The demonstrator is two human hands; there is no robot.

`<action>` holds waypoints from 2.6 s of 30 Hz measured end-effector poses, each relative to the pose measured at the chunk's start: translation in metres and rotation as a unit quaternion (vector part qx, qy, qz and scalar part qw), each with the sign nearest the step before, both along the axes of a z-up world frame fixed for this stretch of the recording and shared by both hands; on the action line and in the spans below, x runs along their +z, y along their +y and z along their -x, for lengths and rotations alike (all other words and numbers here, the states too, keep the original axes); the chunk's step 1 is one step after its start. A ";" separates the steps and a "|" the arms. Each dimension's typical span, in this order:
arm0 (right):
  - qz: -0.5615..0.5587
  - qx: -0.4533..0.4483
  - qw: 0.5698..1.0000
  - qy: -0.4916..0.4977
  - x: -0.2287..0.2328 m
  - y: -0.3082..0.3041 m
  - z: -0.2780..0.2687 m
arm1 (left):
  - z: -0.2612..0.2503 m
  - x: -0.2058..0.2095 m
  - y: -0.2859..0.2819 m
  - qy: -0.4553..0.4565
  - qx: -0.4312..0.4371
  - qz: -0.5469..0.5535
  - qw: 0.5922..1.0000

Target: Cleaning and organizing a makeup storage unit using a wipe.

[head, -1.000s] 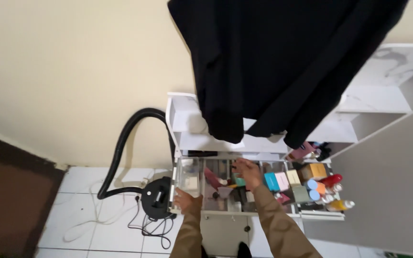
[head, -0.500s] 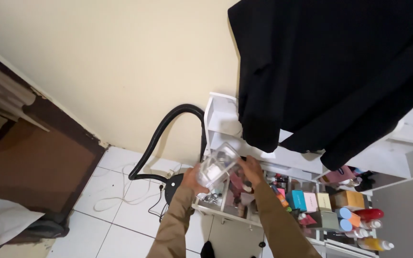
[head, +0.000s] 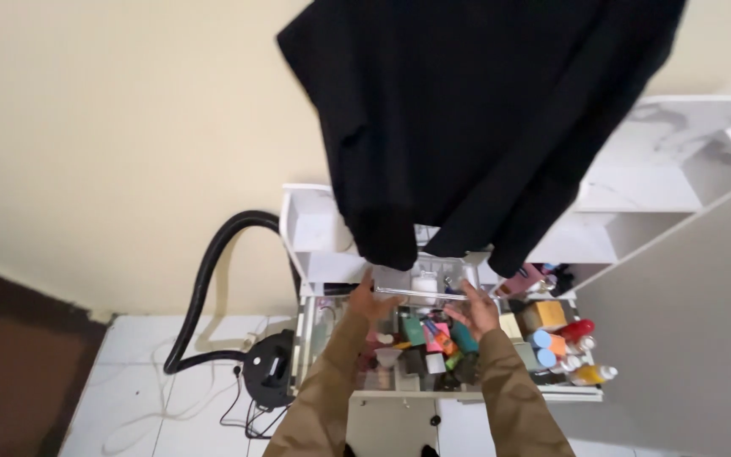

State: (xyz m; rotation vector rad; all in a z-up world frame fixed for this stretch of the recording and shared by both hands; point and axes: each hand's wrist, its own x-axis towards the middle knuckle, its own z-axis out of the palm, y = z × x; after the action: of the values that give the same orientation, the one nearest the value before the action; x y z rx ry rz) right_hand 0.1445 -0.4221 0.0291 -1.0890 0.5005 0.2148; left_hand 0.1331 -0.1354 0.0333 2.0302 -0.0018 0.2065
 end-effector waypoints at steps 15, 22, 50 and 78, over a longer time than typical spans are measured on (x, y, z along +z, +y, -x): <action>0.079 -0.102 0.991 -0.023 -0.077 -0.042 -0.051 | -0.081 -0.106 -0.083 0.169 0.147 -0.010 0.975; 0.035 -0.116 0.992 -0.021 -0.093 -0.045 -0.060 | -0.088 -0.111 -0.099 0.114 0.197 0.070 0.971; 0.243 -0.192 0.950 0.044 -0.074 0.018 -0.046 | -0.097 -0.134 -0.028 -0.001 -0.004 -0.124 0.992; 0.358 0.137 0.917 -0.111 -0.084 0.089 0.000 | 0.046 -0.066 0.068 0.081 0.018 -0.135 0.987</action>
State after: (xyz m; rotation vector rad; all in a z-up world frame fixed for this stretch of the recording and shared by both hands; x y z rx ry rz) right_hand 0.1442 -0.3334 -0.0551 -1.8838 0.2115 0.1505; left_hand 0.0874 -0.0679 -0.0329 2.3146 0.1132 0.0650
